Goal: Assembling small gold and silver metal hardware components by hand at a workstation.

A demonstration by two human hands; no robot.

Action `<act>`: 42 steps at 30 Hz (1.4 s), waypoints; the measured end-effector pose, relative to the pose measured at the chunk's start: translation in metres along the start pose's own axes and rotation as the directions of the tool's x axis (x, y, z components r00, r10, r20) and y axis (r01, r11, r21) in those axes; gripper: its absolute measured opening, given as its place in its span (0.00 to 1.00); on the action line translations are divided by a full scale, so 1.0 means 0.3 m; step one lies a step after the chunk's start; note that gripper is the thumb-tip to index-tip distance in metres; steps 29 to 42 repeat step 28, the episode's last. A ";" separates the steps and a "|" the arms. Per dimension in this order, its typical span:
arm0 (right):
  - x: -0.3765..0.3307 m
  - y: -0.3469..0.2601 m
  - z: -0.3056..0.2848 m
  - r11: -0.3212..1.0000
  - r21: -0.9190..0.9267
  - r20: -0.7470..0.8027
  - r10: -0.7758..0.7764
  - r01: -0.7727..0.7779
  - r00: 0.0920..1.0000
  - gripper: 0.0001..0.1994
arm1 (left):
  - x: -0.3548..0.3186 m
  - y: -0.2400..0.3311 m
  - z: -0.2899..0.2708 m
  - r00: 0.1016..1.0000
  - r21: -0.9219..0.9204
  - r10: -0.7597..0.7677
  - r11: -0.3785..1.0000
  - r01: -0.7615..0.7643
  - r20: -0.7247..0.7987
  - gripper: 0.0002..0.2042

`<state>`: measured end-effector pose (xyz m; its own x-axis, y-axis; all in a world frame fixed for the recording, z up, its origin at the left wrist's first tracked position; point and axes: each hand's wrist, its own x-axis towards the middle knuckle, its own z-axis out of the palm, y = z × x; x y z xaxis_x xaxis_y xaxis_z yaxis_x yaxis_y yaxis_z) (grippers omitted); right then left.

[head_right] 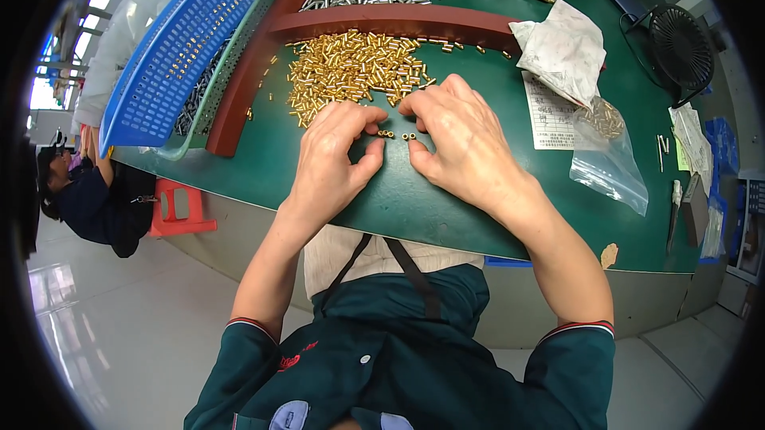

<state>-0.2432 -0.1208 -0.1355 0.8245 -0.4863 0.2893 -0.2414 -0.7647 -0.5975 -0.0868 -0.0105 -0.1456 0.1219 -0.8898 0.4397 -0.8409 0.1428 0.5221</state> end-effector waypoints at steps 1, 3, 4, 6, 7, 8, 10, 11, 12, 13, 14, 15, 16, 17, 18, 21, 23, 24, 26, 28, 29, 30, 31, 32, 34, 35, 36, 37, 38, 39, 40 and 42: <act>0.000 0.001 0.001 1.000 0.001 0.001 -0.001 0.001 1.000 0.13 | -0.001 -0.001 -0.001 1.000 0.001 -0.001 1.000 0.001 -0.001 0.12; -0.001 0.004 0.002 1.000 0.007 0.011 0.005 -0.005 1.000 0.12 | -0.002 -0.001 -0.001 1.000 -0.008 0.000 1.000 0.000 -0.007 0.11; -0.001 0.004 0.002 1.000 0.007 0.011 0.004 -0.004 1.000 0.12 | -0.001 -0.002 0.000 1.000 -0.008 -0.001 1.000 0.001 -0.007 0.11; -0.002 0.002 0.002 1.000 0.018 0.024 0.018 -0.019 1.000 0.11 | 0.001 -0.002 0.000 1.000 0.005 0.010 1.000 -0.010 -0.001 0.11; -0.002 0.002 0.002 1.000 0.018 0.024 0.018 -0.019 1.000 0.11 | 0.001 -0.002 0.000 1.000 0.005 0.010 1.000 -0.010 -0.001 0.11; -0.002 0.002 0.004 1.000 0.012 0.019 0.021 -0.022 1.000 0.10 | 0.001 -0.003 0.000 1.000 0.003 0.007 1.000 -0.007 0.000 0.10; -0.003 0.001 0.002 1.000 0.006 0.014 0.025 -0.025 1.000 0.09 | 0.000 -0.004 0.002 1.000 0.000 0.005 1.000 -0.005 0.001 0.10; -0.002 -0.002 -0.002 0.999 -0.017 0.029 0.048 -0.048 0.998 0.08 | 0.000 -0.004 0.002 1.000 0.004 0.008 1.000 -0.008 0.000 0.10; -0.002 -0.003 -0.004 0.997 -0.040 0.045 0.072 -0.070 0.996 0.07 | -0.001 -0.005 0.001 1.000 0.008 0.011 1.000 -0.011 0.000 0.09; -0.002 -0.002 -0.002 0.997 -0.039 0.045 0.072 -0.070 0.996 0.07 | -0.001 -0.006 0.002 1.000 0.009 0.011 1.000 -0.011 0.000 0.09; -0.003 0.000 -0.002 0.997 -0.033 0.037 0.069 -0.068 0.997 0.06 | 0.000 -0.005 0.004 1.000 0.012 0.013 1.000 -0.013 0.000 0.09; -0.004 0.002 -0.001 0.998 -0.028 0.030 0.066 -0.065 0.997 0.06 | 0.001 -0.005 0.005 1.000 0.015 0.016 1.000 -0.016 0.000 0.09; -0.005 0.004 -0.001 0.997 -0.028 0.030 0.066 -0.065 0.997 0.06 | 0.001 -0.006 0.006 1.000 0.015 0.016 1.000 -0.016 0.000 0.09; -0.005 0.005 0.000 0.997 -0.032 0.034 0.066 -0.065 0.997 0.06 | 0.000 -0.007 0.006 1.000 0.014 0.014 1.000 -0.014 0.002 0.09; -0.005 0.006 0.000 0.997 -0.036 0.038 0.067 -0.065 0.997 0.06 | 0.000 -0.007 0.007 1.000 0.013 0.011 1.000 -0.011 0.005 0.08; -0.004 0.003 -0.005 0.996 -0.053 0.050 0.074 -0.071 0.996 0.06 | 0.000 -0.009 0.007 1.000 0.009 0.007 1.000 -0.007 0.010 0.08; -0.003 0.002 -0.001 0.998 -0.043 0.040 0.057 -0.055 0.998 0.07 | 0.002 -0.007 0.003 1.000 0.007 0.008 1.000 -0.008 0.013 0.09; -0.002 0.001 0.001 0.999 -0.034 0.030 0.040 -0.039 0.999 0.07 | 0.002 -0.006 0.001 1.000 0.005 0.009 1.000 -0.009 0.016 0.09; -0.001 -0.002 0.002 0.999 -0.043 0.027 0.025 -0.024 0.999 0.08 | 0.003 -0.006 -0.001 1.000 0.009 0.015 1.000 -0.015 0.022 0.09; -0.001 -0.003 0.002 0.999 -0.048 0.028 0.010 -0.008 1.000 0.09 | 0.004 -0.008 -0.003 0.999 0.014 0.021 1.000 -0.022 0.027 0.09; -0.001 -0.003 0.002 0.999 -0.048 0.028 0.010 -0.008 1.000 0.09 | 0.004 -0.008 -0.003 0.999 0.014 0.021 1.000 -0.022 0.027 0.09; -0.001 -0.003 0.002 0.999 -0.048 0.028 0.010 -0.008 1.000 0.09 | 0.004 -0.008 -0.003 0.999 0.014 0.021 1.000 -0.022 0.027 0.09; -0.001 -0.003 0.002 0.999 -0.048 0.028 0.010 -0.008 1.000 0.09 | 0.004 -0.008 -0.003 0.999 0.014 0.021 1.000 -0.022 0.027 0.09; -0.001 -0.003 0.002 0.999 -0.048 0.028 0.010 -0.008 1.000 0.09 | 0.004 -0.008 -0.003 0.999 0.014 0.021 1.000 -0.022 0.027 0.09; -0.001 -0.003 0.002 0.999 -0.048 0.028 0.010 -0.008 1.000 0.09 | 0.004 -0.008 -0.003 0.999 0.014 0.021 1.000 -0.022 0.027 0.09; -0.001 -0.003 0.002 0.999 -0.048 0.028 0.010 -0.008 1.000 0.09 | 0.004 -0.008 -0.003 0.999 0.014 0.021 1.000 -0.022 0.027 0.09; -0.001 -0.003 0.002 0.999 -0.048 0.028 0.010 -0.008 1.000 0.09 | 0.004 -0.008 -0.003 0.999 0.014 0.021 1.000 -0.022 0.027 0.09; -0.001 -0.003 0.002 0.999 -0.048 0.028 0.010 -0.008 1.000 0.09 | 0.004 -0.008 -0.003 0.999 0.014 0.021 1.000 -0.022 0.027 0.09; -0.001 -0.003 0.002 0.999 -0.048 0.028 0.010 -0.008 1.000 0.09 | 0.004 -0.008 -0.003 0.999 0.014 0.021 1.000 -0.022 0.027 0.09; -0.001 -0.003 0.002 0.999 -0.048 0.028 0.010 -0.008 1.000 0.09 | 0.004 -0.008 -0.003 0.999 0.014 0.021 1.000 -0.022 0.027 0.09; -0.001 -0.003 0.002 0.999 -0.048 0.028 0.010 -0.008 1.000 0.09 | 0.004 -0.008 -0.003 0.999 0.014 0.021 1.000 -0.022 0.027 0.09; -0.001 -0.003 0.002 0.999 -0.048 0.028 0.010 -0.008 1.000 0.09 | 0.004 -0.008 -0.003 0.999 0.014 0.021 1.000 -0.022 0.027 0.09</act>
